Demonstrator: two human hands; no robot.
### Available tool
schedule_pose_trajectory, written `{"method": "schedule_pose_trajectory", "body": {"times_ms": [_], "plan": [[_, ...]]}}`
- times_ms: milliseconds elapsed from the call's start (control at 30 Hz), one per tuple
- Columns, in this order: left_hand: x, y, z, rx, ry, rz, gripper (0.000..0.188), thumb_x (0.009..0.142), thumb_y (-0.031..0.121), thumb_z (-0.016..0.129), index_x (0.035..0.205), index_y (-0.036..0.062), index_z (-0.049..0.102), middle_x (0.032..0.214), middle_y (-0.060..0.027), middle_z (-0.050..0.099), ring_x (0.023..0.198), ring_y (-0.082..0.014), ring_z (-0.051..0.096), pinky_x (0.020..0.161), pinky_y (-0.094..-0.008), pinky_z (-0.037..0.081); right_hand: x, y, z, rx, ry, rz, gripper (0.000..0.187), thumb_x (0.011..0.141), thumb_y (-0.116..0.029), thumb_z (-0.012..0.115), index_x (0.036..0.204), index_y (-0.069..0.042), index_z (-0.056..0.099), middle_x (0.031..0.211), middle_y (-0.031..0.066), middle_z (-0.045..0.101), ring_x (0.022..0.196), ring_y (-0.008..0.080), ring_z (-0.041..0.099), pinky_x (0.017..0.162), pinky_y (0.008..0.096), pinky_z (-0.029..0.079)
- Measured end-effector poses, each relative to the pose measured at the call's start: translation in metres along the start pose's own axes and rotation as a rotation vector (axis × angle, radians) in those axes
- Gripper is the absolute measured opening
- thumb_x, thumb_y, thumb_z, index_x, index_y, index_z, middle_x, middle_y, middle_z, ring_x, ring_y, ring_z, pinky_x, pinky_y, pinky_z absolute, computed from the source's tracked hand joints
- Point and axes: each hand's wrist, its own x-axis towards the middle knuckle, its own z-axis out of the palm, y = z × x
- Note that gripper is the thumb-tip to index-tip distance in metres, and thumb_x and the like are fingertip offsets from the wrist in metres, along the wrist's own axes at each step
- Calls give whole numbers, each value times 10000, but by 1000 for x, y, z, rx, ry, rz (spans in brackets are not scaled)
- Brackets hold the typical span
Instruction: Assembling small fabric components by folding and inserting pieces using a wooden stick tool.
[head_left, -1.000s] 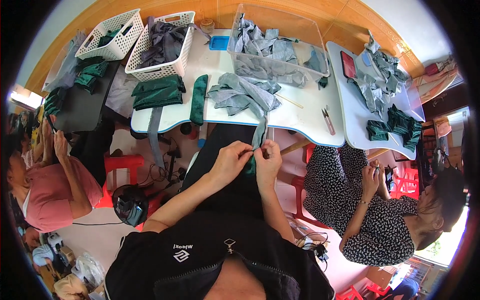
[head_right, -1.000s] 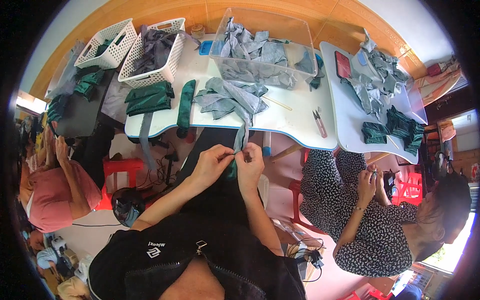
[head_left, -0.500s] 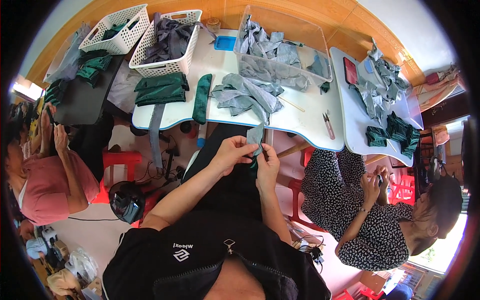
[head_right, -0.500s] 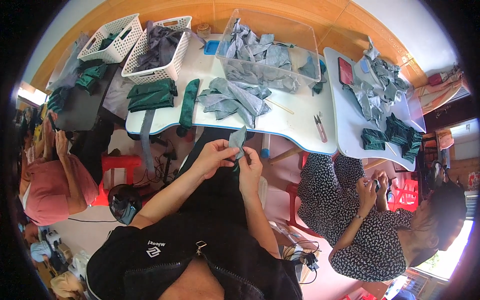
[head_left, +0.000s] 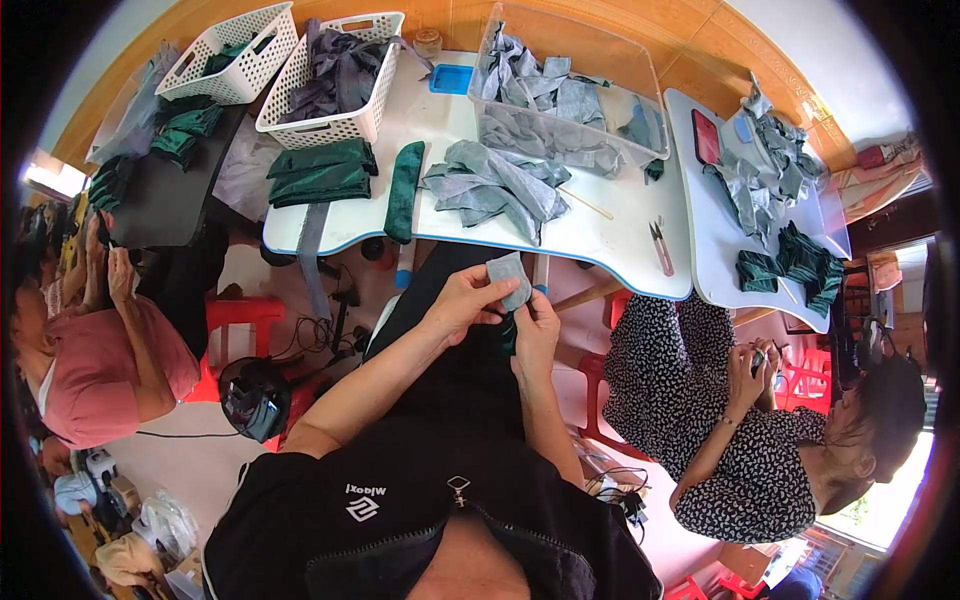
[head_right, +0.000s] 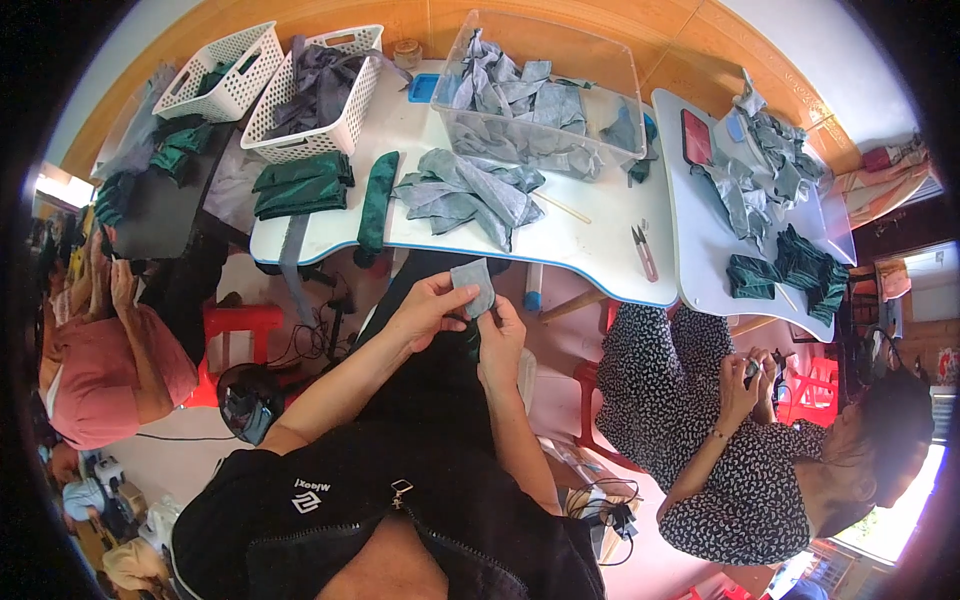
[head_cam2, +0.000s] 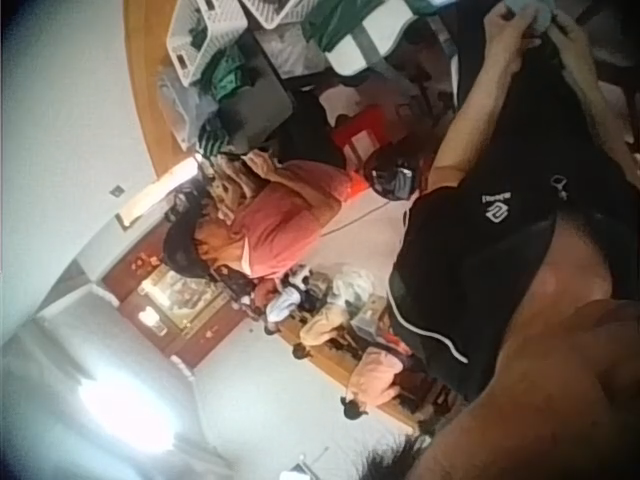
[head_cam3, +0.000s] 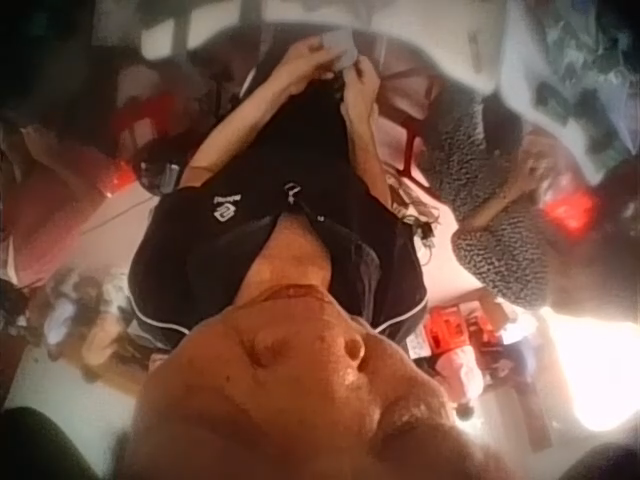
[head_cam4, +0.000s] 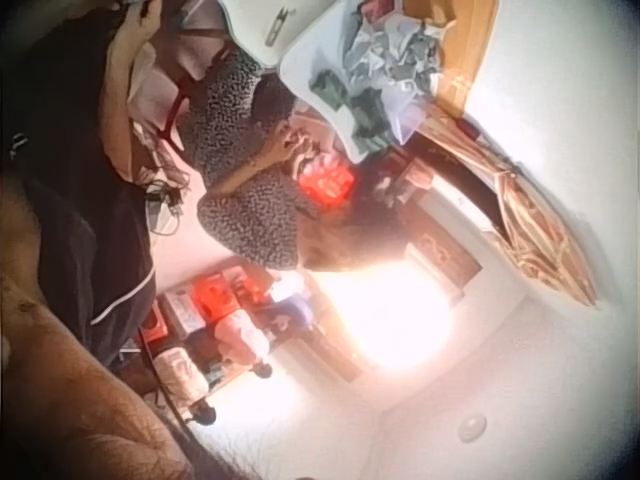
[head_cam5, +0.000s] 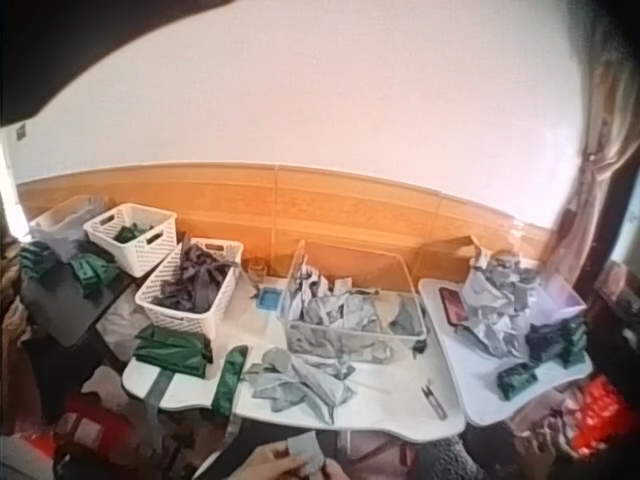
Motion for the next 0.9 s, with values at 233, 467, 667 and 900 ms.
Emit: {"method": "schedule_pose_trajectory", "body": {"times_ms": [233,467,667,900], "plan": [[-2,-36,7,45,-69,-24,326,1142,310,1046,1332,68,939,1172,-15,912,1060,-128,844,851,-349,724,0,11,-12,-49,93,-13,303,1235,-18,791,1531,18,841,1374,38,851,1271,134,769,1134,322,608],[-6,-30,5,18,-84,-93,354,1141,350,1050,1329,71,942,1227,-18,911,1061,-124,842,861,-336,726,1,8,-15,-131,97,-130,331,1194,17,805,1521,16,852,1360,25,851,1242,142,780,1140,313,607],[4,-28,-5,23,-43,79,254,1171,297,1022,1224,55,967,1139,-20,932,1001,-97,843,845,-301,708,-2,5,-3,-118,50,-36,274,1192,39,804,1457,21,872,1404,55,839,1279,145,776,1132,312,605],[0,-38,-7,-36,-50,8,286,1215,287,978,1341,37,920,1244,-42,918,1122,-112,834,990,-326,689,5,24,-6,-175,69,-140,261,1210,24,804,1461,32,872,1340,29,833,1213,136,765,1087,300,604]]}}
